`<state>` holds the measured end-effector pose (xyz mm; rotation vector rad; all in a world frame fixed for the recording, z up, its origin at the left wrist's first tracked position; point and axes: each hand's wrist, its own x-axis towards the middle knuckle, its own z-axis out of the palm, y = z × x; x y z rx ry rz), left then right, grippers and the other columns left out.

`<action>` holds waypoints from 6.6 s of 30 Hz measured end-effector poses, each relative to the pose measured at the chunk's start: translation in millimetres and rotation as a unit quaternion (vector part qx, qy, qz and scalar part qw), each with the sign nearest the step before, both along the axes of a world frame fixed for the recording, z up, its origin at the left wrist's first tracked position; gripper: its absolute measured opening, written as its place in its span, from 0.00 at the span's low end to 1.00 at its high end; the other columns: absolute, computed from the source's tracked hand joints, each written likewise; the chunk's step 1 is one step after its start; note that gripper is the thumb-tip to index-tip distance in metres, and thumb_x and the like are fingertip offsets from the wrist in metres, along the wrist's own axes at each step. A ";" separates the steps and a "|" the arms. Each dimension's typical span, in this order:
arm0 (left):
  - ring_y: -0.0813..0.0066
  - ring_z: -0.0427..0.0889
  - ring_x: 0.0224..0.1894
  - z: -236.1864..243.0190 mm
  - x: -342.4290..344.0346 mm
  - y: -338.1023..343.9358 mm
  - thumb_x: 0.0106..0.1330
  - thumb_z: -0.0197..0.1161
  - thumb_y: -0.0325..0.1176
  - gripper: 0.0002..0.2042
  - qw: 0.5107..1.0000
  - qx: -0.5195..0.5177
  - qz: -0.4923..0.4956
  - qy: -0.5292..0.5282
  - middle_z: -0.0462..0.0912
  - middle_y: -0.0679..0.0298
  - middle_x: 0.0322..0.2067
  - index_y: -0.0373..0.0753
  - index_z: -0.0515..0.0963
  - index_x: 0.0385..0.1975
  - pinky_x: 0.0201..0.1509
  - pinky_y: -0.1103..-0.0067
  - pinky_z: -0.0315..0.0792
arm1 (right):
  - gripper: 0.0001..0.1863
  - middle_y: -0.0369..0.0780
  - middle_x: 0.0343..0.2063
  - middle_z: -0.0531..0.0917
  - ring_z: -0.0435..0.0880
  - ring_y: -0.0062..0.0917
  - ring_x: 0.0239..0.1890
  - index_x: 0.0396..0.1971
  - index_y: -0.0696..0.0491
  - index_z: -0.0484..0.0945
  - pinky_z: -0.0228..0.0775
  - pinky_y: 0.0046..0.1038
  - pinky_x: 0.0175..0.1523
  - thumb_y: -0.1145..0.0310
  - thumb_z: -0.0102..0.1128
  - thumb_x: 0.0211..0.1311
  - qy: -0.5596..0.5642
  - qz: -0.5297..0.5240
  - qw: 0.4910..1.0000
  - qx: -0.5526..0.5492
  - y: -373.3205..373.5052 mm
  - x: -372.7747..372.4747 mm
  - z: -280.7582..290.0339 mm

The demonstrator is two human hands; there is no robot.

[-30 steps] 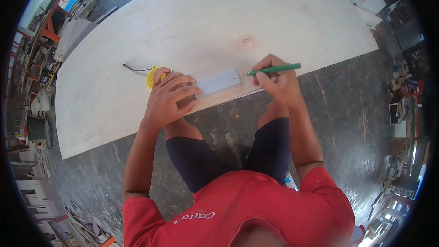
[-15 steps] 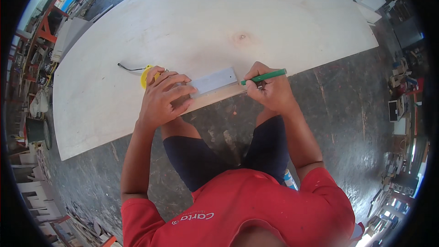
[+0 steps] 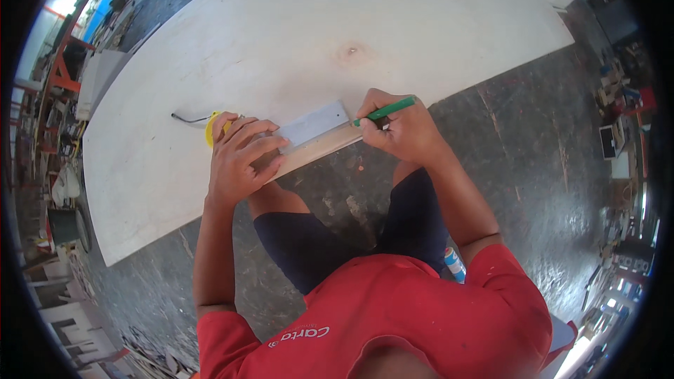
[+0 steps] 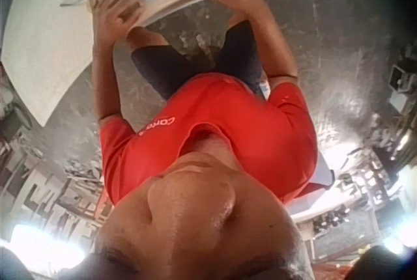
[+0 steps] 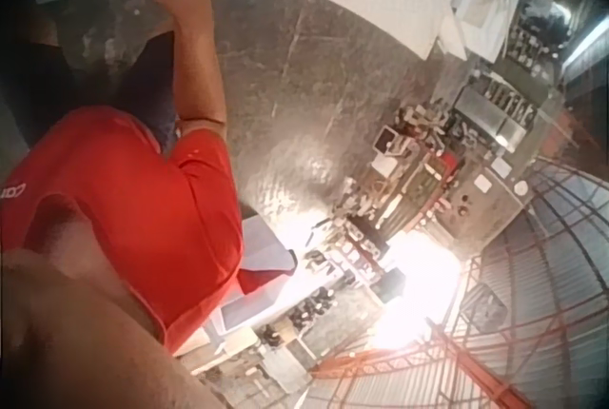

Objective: The person measures a large wooden board using a tape measure and then uses a square and a ruler to mark lines around a small metal plate with a pencil.

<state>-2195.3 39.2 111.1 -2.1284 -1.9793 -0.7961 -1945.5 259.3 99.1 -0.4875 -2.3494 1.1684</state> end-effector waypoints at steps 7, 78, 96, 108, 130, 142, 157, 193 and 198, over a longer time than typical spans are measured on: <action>0.64 0.85 0.54 0.3 2.2 1.5 0.50 0.78 0.34 0.15 1.000 -0.001 0.006 0.005 0.89 0.68 0.49 0.51 0.89 0.41 0.70 0.58 0.62 | 0.05 0.38 0.22 0.82 0.81 0.26 0.24 0.33 0.53 0.81 0.73 0.29 0.33 0.70 0.67 0.60 -0.005 0.000 1.000 -0.004 0.2 2.3 2.3; 0.71 0.83 0.55 -7.8 0.6 -7.0 0.50 0.69 0.23 0.18 0.999 0.006 0.012 -0.051 0.87 0.73 0.47 0.54 0.88 0.41 0.74 0.62 0.60 | 0.06 0.38 0.25 0.86 0.86 0.24 0.25 0.40 0.55 0.82 0.78 0.27 0.33 0.71 0.68 0.67 0.058 0.047 0.993 0.090 -91.8 -52.4 -3.8; 0.71 0.84 0.53 -3.5 4.7 -3.1 0.48 0.65 0.20 0.21 0.999 0.015 0.021 -0.029 0.87 0.74 0.45 0.55 0.90 0.39 0.72 0.62 0.62 | 0.11 0.40 0.41 0.89 0.84 0.37 0.45 0.49 0.52 0.86 0.75 0.35 0.56 0.68 0.71 0.69 0.068 0.052 0.996 -0.003 8.4 -24.6 6.4; 0.72 0.84 0.54 -5.8 2.4 -4.6 0.48 0.64 0.20 0.21 0.999 0.010 0.026 -0.020 0.88 0.74 0.46 0.54 0.91 0.39 0.73 0.61 0.62 | 0.14 0.39 0.38 0.88 0.82 0.36 0.46 0.48 0.49 0.88 0.71 0.39 0.60 0.67 0.74 0.63 0.060 0.072 0.991 0.096 8.8 -24.0 2.4; 0.62 0.86 0.52 -8.7 1.8 -3.9 0.42 0.58 0.18 0.25 0.999 0.018 0.015 -0.035 0.89 0.66 0.48 0.50 0.90 0.41 0.71 0.57 0.67 | 0.16 0.42 0.37 0.86 0.83 0.41 0.48 0.49 0.50 0.86 0.71 0.41 0.61 0.73 0.66 0.60 0.067 0.075 0.991 0.087 7.4 -20.6 8.1; 0.67 0.85 0.51 -3.6 4.2 -2.1 0.44 0.56 0.18 0.28 0.998 0.016 0.021 -0.062 0.90 0.69 0.45 0.48 0.87 0.47 0.73 0.61 0.61 | 0.20 0.42 0.49 0.88 0.83 0.39 0.54 0.54 0.54 0.84 0.69 0.38 0.66 0.74 0.56 0.63 0.046 0.103 0.990 0.080 15.7 -17.1 8.0; 0.58 0.84 0.60 -2.0 2.0 0.0 0.46 0.54 0.21 0.27 0.993 0.045 0.111 -0.019 0.89 0.62 0.51 0.42 0.85 0.49 0.75 0.55 0.62 | 0.18 0.42 0.45 0.87 0.82 0.41 0.53 0.51 0.49 0.85 0.72 0.41 0.62 0.60 0.76 0.63 0.010 0.021 0.991 0.134 24.5 -18.8 11.2; 0.44 0.83 0.61 81.8 114.8 -70.3 0.78 0.54 0.42 0.17 0.690 -0.692 -0.171 -0.126 0.85 0.44 0.55 0.37 0.84 0.52 0.64 0.56 0.76 | 0.30 0.52 0.42 0.90 0.88 0.51 0.51 0.49 0.57 0.85 0.78 0.47 0.58 0.42 0.50 0.80 -0.459 -0.526 0.621 -0.357 -314.4 522.3 177.5; 0.44 0.85 0.55 72.9 130.4 6.0 0.73 0.54 0.38 0.16 0.676 -0.700 -0.219 -0.073 0.88 0.47 0.51 0.35 0.85 0.45 0.58 0.58 0.79 | 0.28 0.46 0.37 0.91 0.91 0.43 0.45 0.50 0.54 0.85 0.79 0.43 0.55 0.44 0.50 0.80 -0.263 -0.527 0.705 -0.394 -210.7 474.6 177.5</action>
